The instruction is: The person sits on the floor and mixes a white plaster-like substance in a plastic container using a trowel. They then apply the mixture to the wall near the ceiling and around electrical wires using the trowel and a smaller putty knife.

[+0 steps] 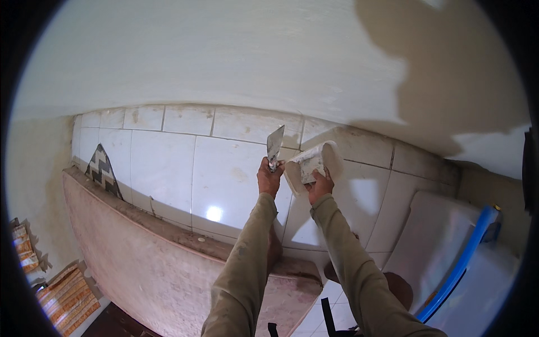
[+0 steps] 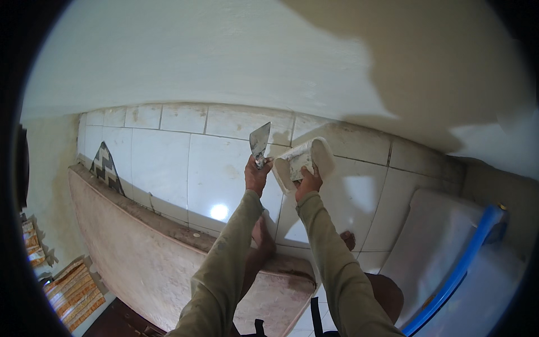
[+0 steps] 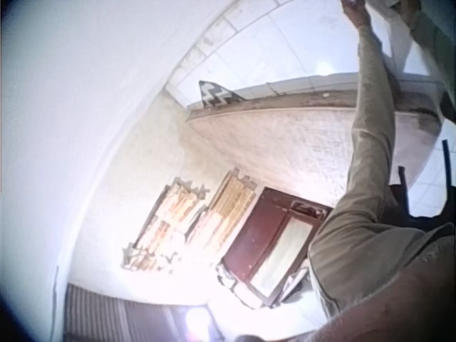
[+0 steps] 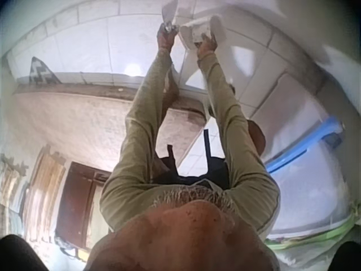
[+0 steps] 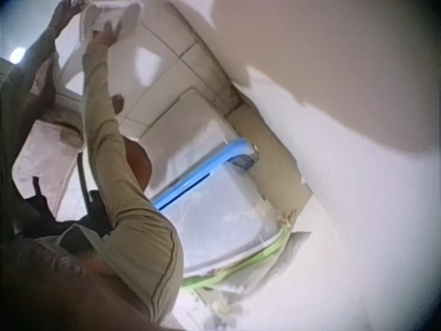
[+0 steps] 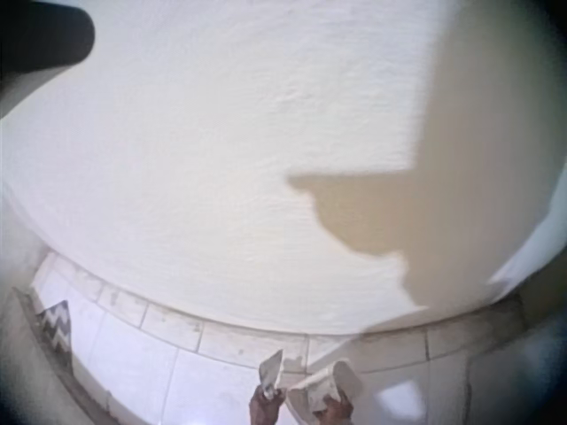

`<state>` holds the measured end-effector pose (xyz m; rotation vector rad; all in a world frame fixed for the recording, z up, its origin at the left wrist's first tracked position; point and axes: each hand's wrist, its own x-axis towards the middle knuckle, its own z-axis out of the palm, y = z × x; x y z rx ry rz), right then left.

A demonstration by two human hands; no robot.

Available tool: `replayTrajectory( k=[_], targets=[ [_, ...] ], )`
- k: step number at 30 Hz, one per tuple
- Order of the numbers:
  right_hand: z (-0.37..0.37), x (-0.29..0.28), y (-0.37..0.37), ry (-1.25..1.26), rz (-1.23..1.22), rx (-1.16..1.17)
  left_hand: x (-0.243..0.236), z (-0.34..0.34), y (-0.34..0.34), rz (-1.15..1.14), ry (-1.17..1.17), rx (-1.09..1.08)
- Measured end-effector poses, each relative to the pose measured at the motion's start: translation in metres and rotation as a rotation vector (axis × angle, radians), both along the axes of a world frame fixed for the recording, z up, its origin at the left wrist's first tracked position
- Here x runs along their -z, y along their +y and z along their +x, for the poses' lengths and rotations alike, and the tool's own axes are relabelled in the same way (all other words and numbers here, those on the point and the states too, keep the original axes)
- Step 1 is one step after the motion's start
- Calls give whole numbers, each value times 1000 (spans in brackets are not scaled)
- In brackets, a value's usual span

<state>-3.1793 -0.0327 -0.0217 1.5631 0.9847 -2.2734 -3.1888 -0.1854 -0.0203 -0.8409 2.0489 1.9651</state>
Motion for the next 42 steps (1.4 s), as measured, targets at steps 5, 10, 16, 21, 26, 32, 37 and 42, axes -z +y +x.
replayTrajectory(
  k=[5, 10, 16, 21, 26, 32, 37, 42],
  targets=[
    [-6, 1, 5, 36, -104, -87, -2, 2, 0, -57, 29, 2],
    [-5, 9, 20, 81, -257, -98, -7, 2, 1, -192, -16, 35],
    [-7, 15, 37, 88, -314, -165, -6, 6, 2, -124, 38, 7],
    [-7, 9, 44, 143, -349, -194, -3, 5, 0, -96, 37, 9],
    [-1, 11, 52, 196, -386, -201, 2, 5, -1, -88, 48, 21],
    [9, -5, 77, 269, -400, -213, -12, 4, -3, -289, 53, 75],
    [11, -46, 104, 384, -302, -269, -33, 23, -26, -352, 92, -28],
    [-13, -135, 110, 633, 3, -364, -132, 17, -29, 80, -123, 185]
  ],
)
